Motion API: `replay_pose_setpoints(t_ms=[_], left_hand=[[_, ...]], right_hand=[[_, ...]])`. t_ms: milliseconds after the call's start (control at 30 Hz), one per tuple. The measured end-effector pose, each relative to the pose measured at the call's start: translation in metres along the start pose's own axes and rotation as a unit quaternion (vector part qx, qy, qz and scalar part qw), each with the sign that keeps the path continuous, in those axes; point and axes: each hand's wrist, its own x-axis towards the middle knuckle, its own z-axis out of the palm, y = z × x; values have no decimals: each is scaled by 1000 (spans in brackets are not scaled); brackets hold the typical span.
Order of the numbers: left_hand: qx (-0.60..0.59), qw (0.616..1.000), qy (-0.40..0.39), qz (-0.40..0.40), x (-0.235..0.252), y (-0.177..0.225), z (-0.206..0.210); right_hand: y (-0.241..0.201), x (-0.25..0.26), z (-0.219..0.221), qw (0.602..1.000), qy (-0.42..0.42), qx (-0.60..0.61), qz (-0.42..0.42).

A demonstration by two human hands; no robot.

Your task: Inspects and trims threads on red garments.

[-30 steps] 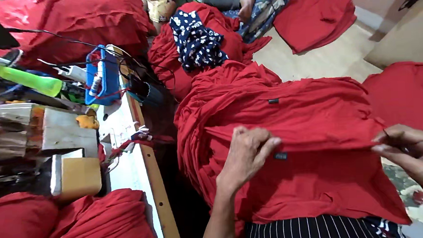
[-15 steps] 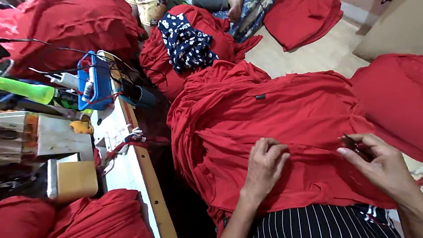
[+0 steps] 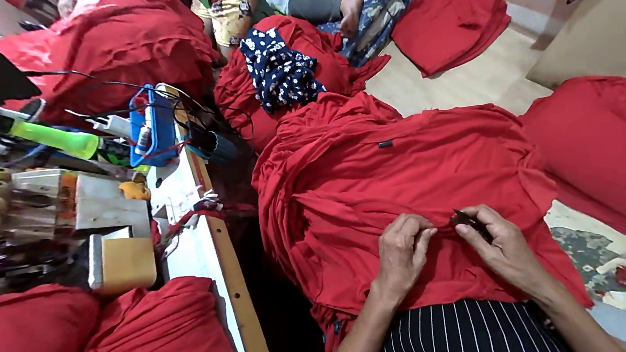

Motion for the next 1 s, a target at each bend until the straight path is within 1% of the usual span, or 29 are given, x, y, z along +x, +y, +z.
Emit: replay_pose_setpoints(t_ms=[100, 267, 367, 467, 633, 733, 900, 1000], left_hand=[[27, 1000, 9, 0, -2, 5, 1], [34, 999, 24, 5, -1, 7, 0], [36, 999, 31, 12, -3, 9, 2], [42, 998, 39, 26, -7, 10, 7], [58, 996, 52, 34, -9, 11, 11], [54, 997, 51, 30, -8, 11, 9], [38, 997, 61, 24, -8, 9, 9], [12, 997, 69, 16, -7, 9, 8]], right_hand=[[-2, -6, -1, 1000, -3, -19, -9], [-14, -12, -2, 989, 43, -114, -79], [-21, -14, -2, 976, 55, -177, -112], [-27, -14, 0, 965, 70, -216, -133], [-37, -10, 7, 930, 102, -305, -176], [-34, -10, 9, 927, 101, -313, -180], [-34, -12, 3, 939, 92, -294, -153], [-39, -15, 1, 947, 95, -265, -152]])
